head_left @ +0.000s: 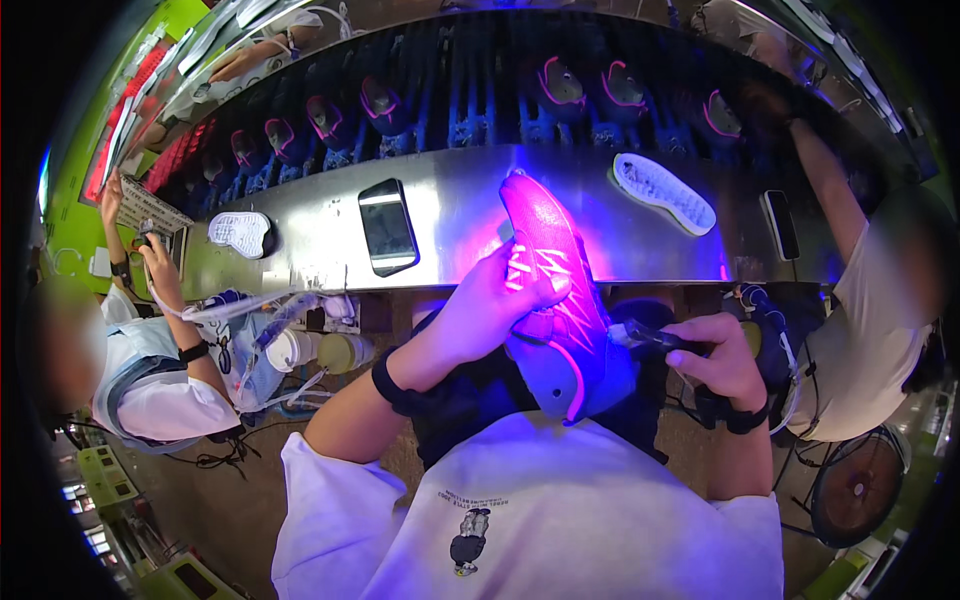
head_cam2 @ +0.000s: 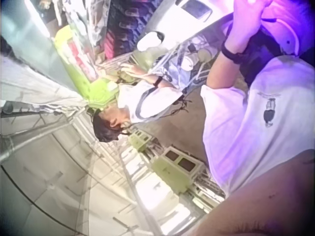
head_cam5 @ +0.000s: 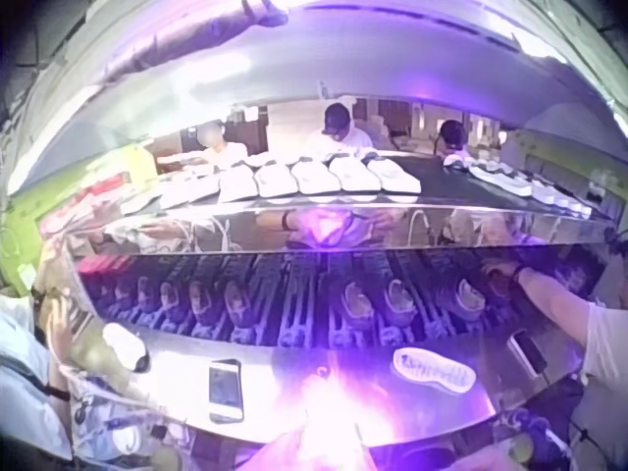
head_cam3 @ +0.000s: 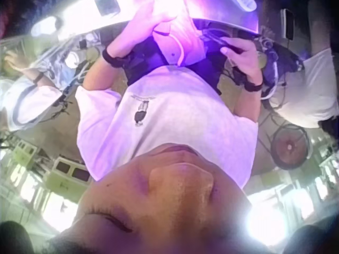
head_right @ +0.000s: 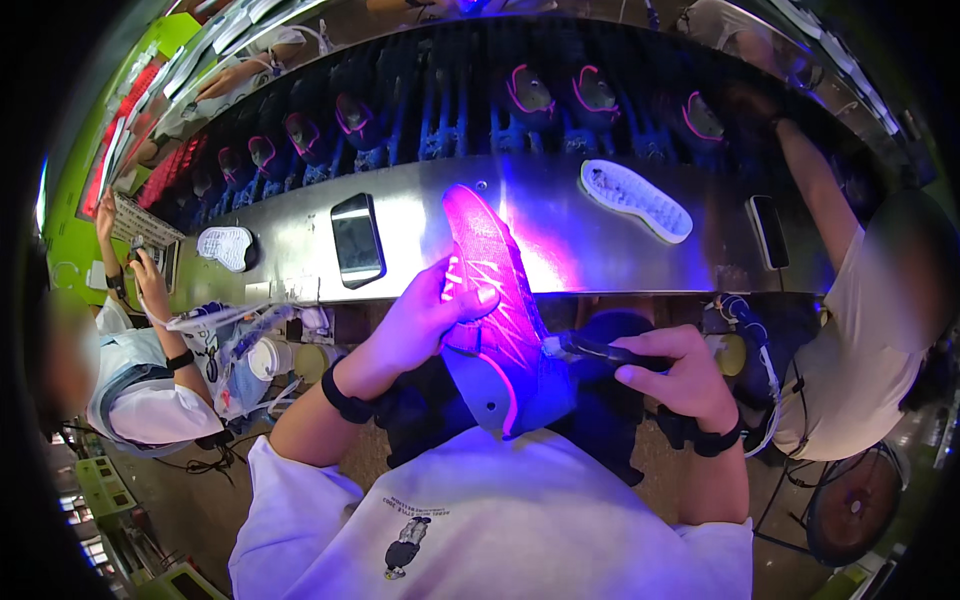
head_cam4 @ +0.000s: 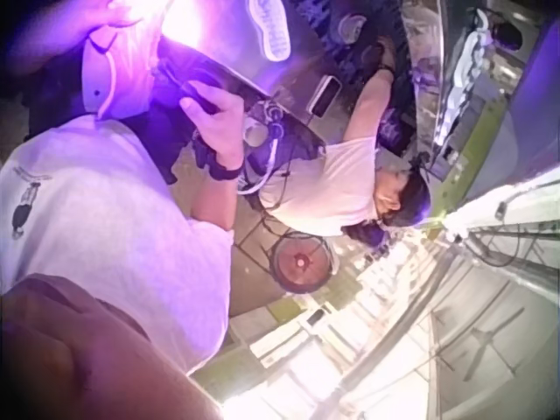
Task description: Applying adhesive or primer to shoe components at a manufacturing production line.
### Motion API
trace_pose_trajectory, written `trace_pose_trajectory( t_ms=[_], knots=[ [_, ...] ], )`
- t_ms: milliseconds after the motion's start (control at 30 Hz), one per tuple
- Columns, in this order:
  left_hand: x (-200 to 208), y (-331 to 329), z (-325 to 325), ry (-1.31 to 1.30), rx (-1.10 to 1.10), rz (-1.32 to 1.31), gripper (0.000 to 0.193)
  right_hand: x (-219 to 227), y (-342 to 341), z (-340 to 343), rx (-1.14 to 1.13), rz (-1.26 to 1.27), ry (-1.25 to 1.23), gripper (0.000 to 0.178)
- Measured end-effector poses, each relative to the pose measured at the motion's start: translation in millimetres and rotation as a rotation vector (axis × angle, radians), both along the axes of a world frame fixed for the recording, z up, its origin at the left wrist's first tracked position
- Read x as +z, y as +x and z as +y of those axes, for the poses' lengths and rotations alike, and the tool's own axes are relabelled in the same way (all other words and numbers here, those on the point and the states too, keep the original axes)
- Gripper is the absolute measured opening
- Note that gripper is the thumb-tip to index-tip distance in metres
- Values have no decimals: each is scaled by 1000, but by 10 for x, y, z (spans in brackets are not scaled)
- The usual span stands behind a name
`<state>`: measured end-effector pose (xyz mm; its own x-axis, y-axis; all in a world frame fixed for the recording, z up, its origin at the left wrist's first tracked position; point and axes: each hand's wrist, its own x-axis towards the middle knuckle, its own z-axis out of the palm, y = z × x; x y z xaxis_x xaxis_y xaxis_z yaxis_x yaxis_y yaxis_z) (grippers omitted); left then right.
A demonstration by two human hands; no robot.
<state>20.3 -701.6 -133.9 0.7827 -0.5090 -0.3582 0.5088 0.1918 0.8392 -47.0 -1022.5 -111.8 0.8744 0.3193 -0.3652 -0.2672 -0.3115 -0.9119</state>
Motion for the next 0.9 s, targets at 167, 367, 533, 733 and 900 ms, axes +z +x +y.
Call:
trace_pose_trajectory(
  t_ms=[167,367,533,733,900],
  knots=[
    [-111,87,-44,57,48,49,65,76,47,-129,38,-3,-62,29],
    [-7,165,-110,113,129,171,57,101,184,-221,88,-118,-156,27],
    [-127,194,-140,5,193,145,47,-27,89,-373,86,-247,-192,30],
    [-185,167,-119,68,239,138,45,22,169,-171,-55,-229,-225,30],
    [-120,166,-115,39,283,247,39,83,191,-194,4,-278,-234,29]
  ],
)
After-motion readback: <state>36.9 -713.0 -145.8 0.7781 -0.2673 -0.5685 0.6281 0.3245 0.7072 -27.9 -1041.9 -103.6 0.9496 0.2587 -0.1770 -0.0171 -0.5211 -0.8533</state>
